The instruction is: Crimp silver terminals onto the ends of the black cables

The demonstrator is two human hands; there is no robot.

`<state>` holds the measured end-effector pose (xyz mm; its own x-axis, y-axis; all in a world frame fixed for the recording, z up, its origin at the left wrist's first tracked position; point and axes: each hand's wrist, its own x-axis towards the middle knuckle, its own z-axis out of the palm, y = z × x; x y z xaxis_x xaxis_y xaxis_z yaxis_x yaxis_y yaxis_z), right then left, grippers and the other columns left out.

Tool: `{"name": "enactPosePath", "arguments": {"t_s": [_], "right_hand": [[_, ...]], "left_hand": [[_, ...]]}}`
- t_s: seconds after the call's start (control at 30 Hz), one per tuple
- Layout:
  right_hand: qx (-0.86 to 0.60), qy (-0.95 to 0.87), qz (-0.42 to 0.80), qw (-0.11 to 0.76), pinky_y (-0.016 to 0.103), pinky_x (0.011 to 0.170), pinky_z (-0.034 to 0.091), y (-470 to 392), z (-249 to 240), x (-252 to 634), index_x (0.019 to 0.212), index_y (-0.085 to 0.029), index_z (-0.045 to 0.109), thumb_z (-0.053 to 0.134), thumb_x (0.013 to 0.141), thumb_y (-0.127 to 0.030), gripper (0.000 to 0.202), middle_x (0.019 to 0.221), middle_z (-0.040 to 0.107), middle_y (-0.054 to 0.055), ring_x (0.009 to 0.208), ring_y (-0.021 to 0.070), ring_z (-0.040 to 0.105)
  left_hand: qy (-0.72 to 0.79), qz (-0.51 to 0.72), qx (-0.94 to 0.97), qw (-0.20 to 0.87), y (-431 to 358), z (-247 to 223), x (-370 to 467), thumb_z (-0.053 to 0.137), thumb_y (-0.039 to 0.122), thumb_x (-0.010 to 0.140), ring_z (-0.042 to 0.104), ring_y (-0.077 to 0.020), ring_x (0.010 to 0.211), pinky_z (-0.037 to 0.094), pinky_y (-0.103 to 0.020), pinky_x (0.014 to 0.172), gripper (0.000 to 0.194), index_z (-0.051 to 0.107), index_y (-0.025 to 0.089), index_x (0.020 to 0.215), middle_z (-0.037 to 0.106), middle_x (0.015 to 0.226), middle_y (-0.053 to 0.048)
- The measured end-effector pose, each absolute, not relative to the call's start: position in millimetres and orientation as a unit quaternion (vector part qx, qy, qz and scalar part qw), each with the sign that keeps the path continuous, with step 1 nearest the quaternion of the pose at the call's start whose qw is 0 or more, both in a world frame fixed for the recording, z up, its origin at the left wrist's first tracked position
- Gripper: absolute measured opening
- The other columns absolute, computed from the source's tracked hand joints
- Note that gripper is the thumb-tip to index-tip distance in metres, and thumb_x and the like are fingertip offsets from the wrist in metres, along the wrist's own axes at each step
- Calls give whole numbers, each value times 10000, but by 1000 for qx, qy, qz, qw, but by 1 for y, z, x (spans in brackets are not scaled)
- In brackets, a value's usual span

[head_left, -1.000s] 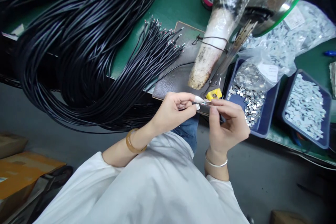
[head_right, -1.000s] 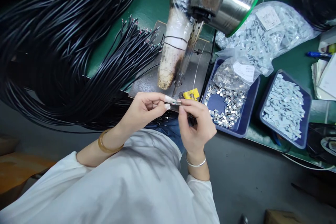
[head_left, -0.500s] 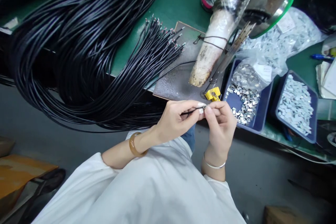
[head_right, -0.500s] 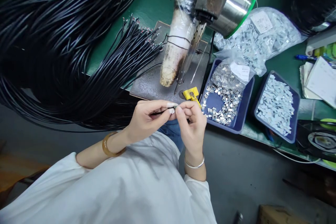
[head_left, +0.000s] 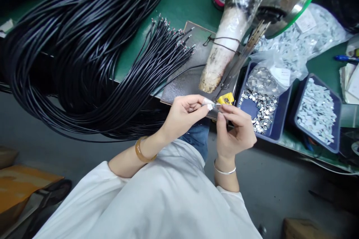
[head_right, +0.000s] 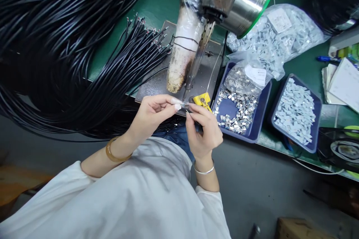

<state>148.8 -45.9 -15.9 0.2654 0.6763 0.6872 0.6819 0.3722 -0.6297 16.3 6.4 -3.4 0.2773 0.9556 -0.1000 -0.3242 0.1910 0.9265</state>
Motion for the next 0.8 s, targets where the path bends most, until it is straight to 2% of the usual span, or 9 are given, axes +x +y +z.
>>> {"name": "enactPosePath", "arguments": {"t_s": [0.27,0.4,0.57,0.8], "right_hand": [[-562,-628,-45,537,333,839,612,-34,-15,149,924,-230,692,754,820,-83,191,973,750,-1,909,149,724],[-560,-631,-51,535,342,837,610,-32,-11,147,929,-242,699,758,818,-85,201,975,742,-9,902,151,721],[-559,-635,-49,531,332,827,609,-36,-12,147,908,-223,685,755,814,-82,183,964,741,2,900,152,725],[-566,-634,-47,525,311,818,607,-34,-13,148,915,-220,698,760,817,-80,182,943,726,-3,884,135,714]], "left_hand": [[379,487,462,637,8,-4,20,736,188,775,600,-75,597,509,-170,589,77,776,130,805,714,700,-14],[385,494,485,610,8,0,18,726,183,785,586,-67,572,485,-156,552,73,778,132,799,708,677,-7],[388,478,480,625,9,-1,17,735,197,770,611,-82,603,503,-170,577,77,779,136,785,724,698,-17],[397,470,475,629,7,-4,18,731,200,772,538,-65,549,444,-171,535,78,770,134,788,664,632,2]]}}
